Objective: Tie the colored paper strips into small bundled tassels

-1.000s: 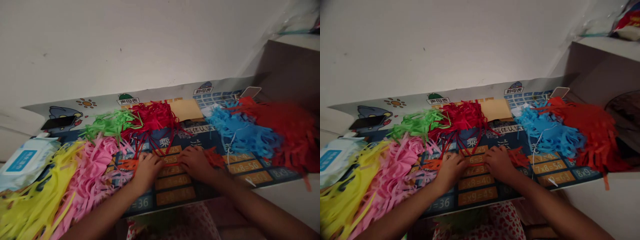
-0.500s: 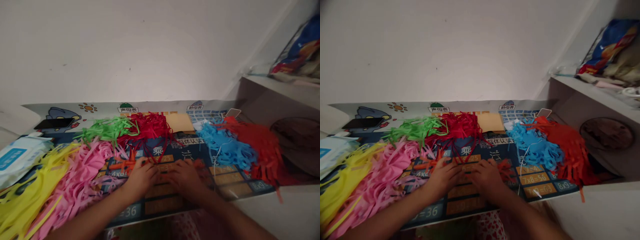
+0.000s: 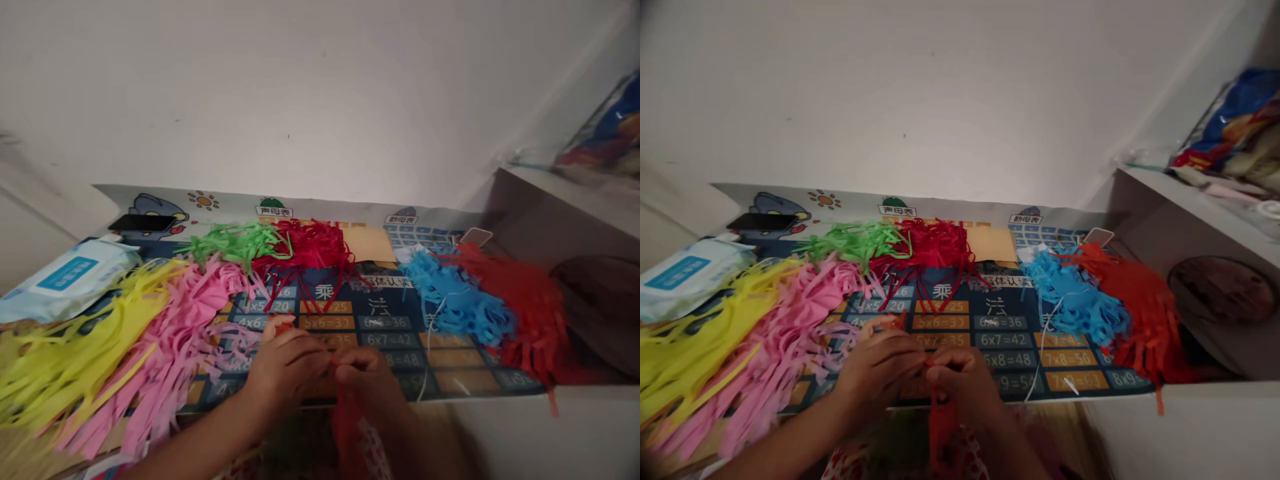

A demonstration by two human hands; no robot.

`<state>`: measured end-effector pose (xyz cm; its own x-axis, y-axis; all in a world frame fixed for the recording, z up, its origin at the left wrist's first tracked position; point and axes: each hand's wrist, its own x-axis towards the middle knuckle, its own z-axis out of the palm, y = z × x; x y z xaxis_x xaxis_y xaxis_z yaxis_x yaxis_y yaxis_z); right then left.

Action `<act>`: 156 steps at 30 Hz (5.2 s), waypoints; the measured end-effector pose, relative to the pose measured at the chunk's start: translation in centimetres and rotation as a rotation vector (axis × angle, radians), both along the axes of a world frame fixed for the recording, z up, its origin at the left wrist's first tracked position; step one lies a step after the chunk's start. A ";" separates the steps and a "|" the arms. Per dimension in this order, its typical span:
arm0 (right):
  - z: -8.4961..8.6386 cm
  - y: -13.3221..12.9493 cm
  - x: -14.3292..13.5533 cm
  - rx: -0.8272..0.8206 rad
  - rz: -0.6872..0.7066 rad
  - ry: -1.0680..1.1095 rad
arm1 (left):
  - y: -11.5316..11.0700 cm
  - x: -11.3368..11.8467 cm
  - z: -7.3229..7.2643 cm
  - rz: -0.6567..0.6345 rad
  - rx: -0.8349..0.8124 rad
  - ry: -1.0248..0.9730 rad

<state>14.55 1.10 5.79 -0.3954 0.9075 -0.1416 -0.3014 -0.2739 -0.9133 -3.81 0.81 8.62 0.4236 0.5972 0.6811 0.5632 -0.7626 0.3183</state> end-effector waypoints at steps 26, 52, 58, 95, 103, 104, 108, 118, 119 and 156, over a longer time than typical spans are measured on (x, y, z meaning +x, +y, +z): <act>-2.2 8.9 6.3 0.311 -0.522 -0.943 | -0.5 1.4 -2.5 0.115 -0.767 -0.633; -2.3 0.6 0.0 0.130 -0.242 -0.318 | -0.3 1.2 -3.3 0.201 -0.894 -0.652; -2.4 1.1 -1.4 0.079 -0.286 -0.228 | 0.3 0.7 -2.5 0.169 -0.778 -0.493; -1.6 1.9 -0.2 0.479 -0.302 -0.592 | 1.4 0.8 -1.8 0.186 -0.633 -0.256; -1.4 1.3 0.0 0.504 -0.283 -0.655 | 0.8 0.3 -1.6 0.165 -0.695 -0.336; -1.5 1.3 0.0 0.486 -0.278 -0.639 | 0.9 0.2 -1.6 0.166 -0.706 -0.348; -1.3 1.4 0.0 0.376 -0.206 -0.583 | 1.0 0.1 -1.8 0.168 -0.712 -0.381; 0.1 1.0 0.5 0.541 -0.248 -0.732 | 1.4 0.5 -2.2 0.118 -0.421 -0.224; 0.1 0.9 0.5 0.557 -0.250 -0.737 | 1.4 0.6 -2.3 0.101 -0.378 -0.227; -0.2 5.5 14.6 0.466 -0.810 -1.284 | 2.4 3.2 -2.3 0.025 -0.867 -0.458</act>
<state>29.10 6.58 5.54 0.3521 0.8669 0.3528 0.7826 -0.0659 -0.6190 -0.66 3.21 6.32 0.2076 0.9734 0.0973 0.2583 -0.1505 0.9543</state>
